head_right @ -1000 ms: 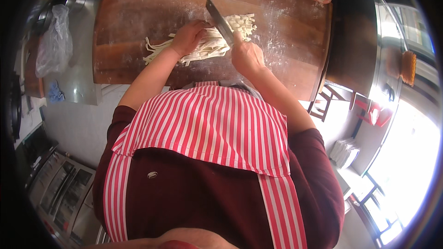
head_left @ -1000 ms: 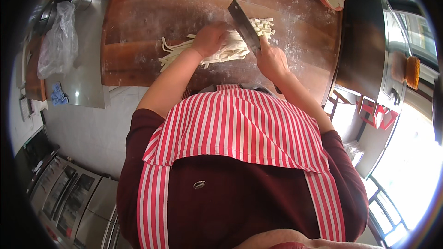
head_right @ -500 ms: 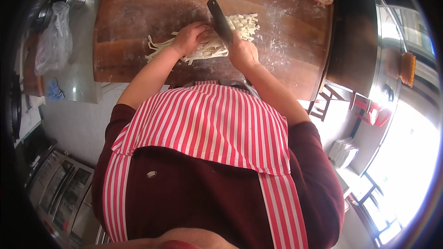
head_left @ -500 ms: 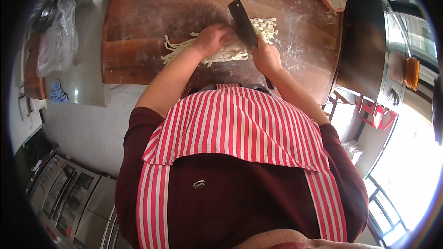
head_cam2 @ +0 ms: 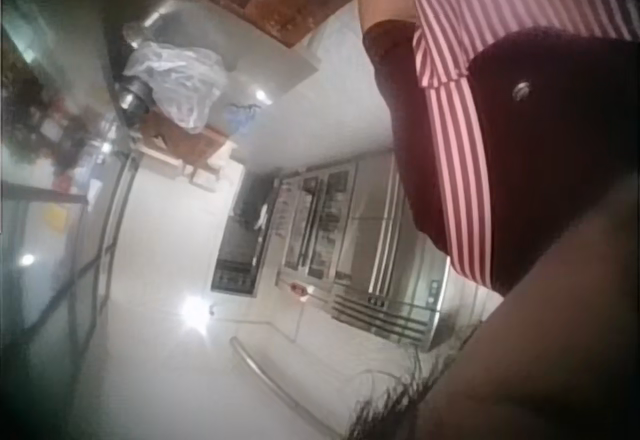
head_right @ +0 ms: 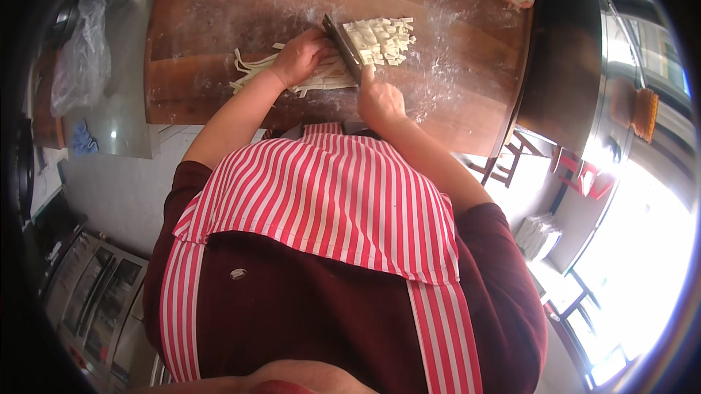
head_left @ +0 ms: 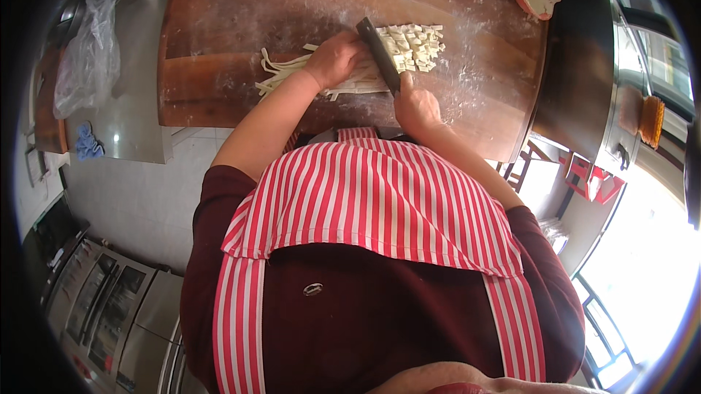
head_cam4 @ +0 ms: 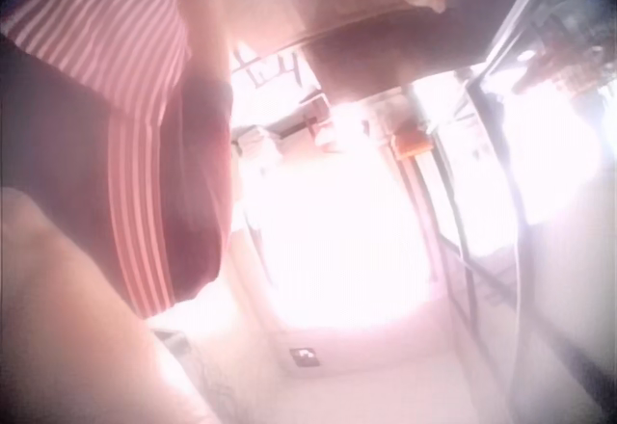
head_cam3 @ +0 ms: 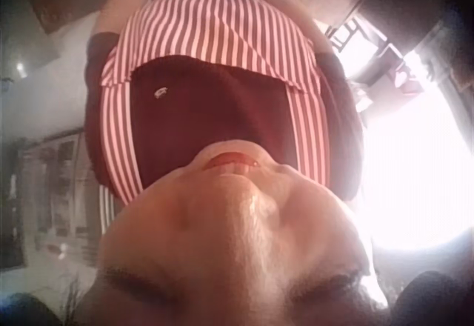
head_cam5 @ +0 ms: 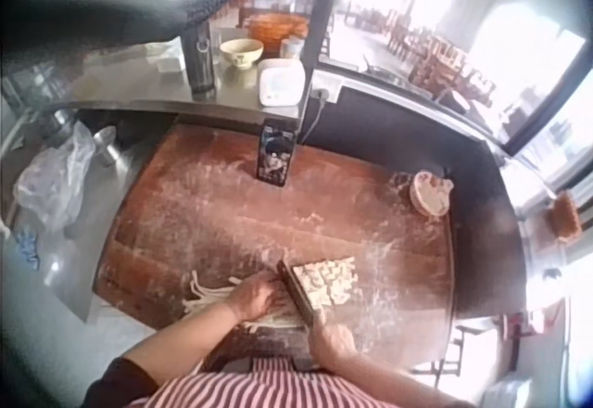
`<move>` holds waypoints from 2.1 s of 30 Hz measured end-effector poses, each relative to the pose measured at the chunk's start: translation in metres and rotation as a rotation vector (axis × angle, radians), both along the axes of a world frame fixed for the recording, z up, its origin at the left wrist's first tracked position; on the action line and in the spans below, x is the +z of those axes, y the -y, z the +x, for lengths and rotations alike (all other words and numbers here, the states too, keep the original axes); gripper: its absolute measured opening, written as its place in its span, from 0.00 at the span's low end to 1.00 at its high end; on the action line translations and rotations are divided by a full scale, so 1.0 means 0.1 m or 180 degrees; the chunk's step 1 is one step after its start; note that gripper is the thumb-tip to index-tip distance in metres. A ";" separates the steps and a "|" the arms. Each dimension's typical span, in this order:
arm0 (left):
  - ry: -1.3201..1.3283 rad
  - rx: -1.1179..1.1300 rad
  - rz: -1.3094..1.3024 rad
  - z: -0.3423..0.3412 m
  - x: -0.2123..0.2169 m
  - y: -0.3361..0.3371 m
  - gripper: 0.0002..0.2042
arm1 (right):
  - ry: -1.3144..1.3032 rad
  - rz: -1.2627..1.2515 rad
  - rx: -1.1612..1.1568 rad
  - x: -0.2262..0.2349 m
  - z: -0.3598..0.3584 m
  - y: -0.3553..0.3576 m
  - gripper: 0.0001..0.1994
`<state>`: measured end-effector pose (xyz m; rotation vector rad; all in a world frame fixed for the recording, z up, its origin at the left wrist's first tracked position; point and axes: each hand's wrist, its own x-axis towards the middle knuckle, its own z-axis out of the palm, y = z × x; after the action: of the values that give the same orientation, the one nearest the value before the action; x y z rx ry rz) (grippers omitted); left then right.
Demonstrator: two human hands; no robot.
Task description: The person rolls out a large piece of dough on a wooden board, folds it into layers, and uses a cleaver to cut it into thin strips. The strips are then separated and cut into small cubes, which are tossed to separate them.
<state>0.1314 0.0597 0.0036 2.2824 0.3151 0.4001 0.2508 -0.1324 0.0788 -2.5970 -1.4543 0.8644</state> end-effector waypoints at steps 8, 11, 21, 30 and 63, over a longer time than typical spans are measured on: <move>-0.0092 0.0177 -0.0021 -0.10 0.06 -0.06 0.10 | -0.0030 0.0608 -0.0048 0.11 0.08 -0.16 0.12; 0.0052 0.0199 0.0082 -0.16 0.06 -0.08 0.11 | -0.0083 0.0274 0.0043 0.42 -0.04 -0.11 0.11; 0.0206 -0.0183 -0.0109 -0.19 -0.11 -0.15 0.09 | 0.0106 0.0247 -0.0251 -0.09 -0.34 -0.05 0.11; 0.0046 -0.0199 0.0003 -0.36 0.00 -0.31 0.12 | 0.0156 0.0617 -0.0508 0.15 -0.35 -0.25 0.15; 0.0142 -0.0618 -0.0080 -0.62 -0.08 -0.44 0.10 | 0.0257 0.0409 -0.0469 -0.19 -0.90 -0.33 0.13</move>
<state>0.0690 0.1036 -0.0041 2.2513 0.0743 0.3441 0.1607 -0.0996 0.0603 -2.6301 -1.2698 0.6354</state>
